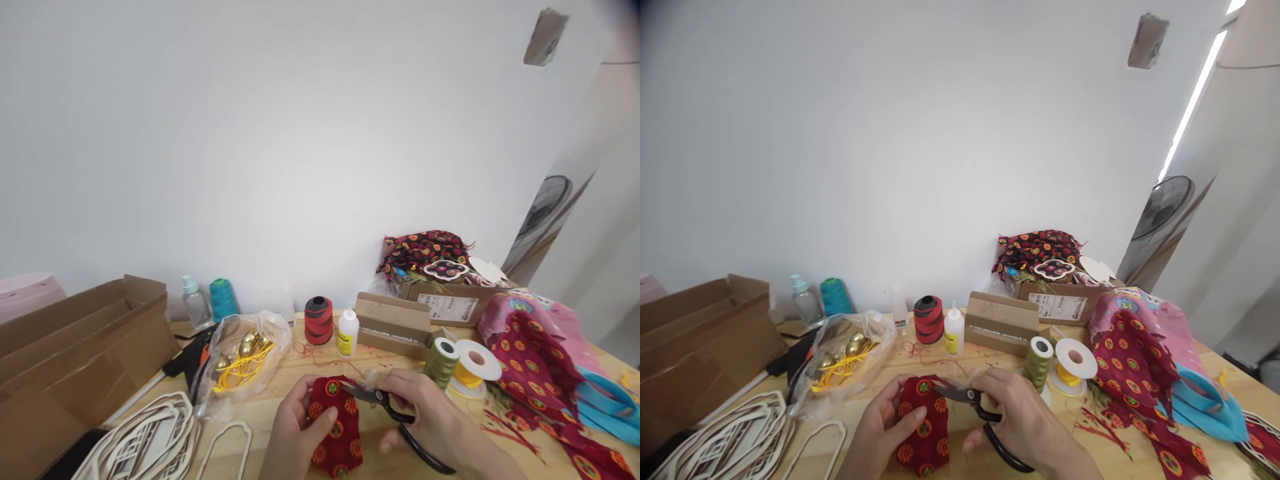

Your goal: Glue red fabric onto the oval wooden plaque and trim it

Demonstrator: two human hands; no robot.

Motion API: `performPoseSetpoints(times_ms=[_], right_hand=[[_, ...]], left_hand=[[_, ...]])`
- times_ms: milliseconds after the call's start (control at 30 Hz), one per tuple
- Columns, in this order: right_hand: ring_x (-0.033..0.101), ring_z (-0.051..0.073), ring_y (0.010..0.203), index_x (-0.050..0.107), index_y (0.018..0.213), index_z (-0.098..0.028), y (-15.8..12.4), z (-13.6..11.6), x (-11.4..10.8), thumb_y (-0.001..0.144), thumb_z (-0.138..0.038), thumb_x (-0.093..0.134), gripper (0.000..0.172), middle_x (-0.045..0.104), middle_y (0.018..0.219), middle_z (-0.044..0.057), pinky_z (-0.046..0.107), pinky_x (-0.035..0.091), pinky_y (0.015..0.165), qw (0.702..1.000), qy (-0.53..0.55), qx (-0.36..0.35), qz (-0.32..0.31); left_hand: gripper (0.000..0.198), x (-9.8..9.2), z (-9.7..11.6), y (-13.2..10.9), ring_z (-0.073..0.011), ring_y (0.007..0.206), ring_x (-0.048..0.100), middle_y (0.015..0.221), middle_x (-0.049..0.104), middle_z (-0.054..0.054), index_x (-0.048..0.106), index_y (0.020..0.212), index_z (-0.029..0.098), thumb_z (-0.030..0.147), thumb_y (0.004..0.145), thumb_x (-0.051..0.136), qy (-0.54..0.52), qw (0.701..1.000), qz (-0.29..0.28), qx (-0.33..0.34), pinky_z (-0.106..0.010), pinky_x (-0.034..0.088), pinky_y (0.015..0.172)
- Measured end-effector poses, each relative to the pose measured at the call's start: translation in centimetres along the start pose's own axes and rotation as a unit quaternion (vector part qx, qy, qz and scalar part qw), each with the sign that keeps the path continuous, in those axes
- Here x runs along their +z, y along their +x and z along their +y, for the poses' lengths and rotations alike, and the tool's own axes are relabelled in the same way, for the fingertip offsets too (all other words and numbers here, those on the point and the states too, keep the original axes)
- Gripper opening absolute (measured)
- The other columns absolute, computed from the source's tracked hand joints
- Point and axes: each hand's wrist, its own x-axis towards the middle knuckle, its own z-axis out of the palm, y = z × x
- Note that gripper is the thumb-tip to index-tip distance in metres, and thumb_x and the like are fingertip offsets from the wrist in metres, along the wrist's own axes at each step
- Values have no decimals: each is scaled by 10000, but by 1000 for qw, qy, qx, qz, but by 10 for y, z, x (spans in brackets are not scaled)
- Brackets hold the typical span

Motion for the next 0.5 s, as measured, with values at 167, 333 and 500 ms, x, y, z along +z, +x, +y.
performPoseSetpoints(times_ms=[167, 333, 500], right_hand=[[419, 136, 533, 600, 852, -161, -1, -1, -1, 629, -587, 621, 481, 423, 600, -41, 227, 322, 502, 1000, 0, 12, -9], [419, 136, 525, 613, 871, -158, 1, -1, 3, 621, -604, 614, 511, 425, 591, -38, 225, 304, 476, 1000, -2, 10, 2], [426, 133, 520, 620, 850, -161, 1, -1, 5, 661, -567, 612, 448, 473, 597, -20, 224, 303, 470, 1000, -12, 6, 18]], left_hand=[[286, 2, 7, 0, -242, 790, 646, 847, 714, -97, 642, 885, 140, 227, 623, 715, -48, 997, 37, -41, -340, 490, 707], [273, -1, 5, 4, -211, 697, 654, 773, 726, -77, 681, 831, 134, 254, 593, 741, -41, 997, 52, -30, -298, 507, 644], [299, -5, -3, 6, -203, 706, 658, 796, 733, -57, 688, 849, 165, 266, 575, 753, -3, 999, 38, -15, -274, 515, 629]])
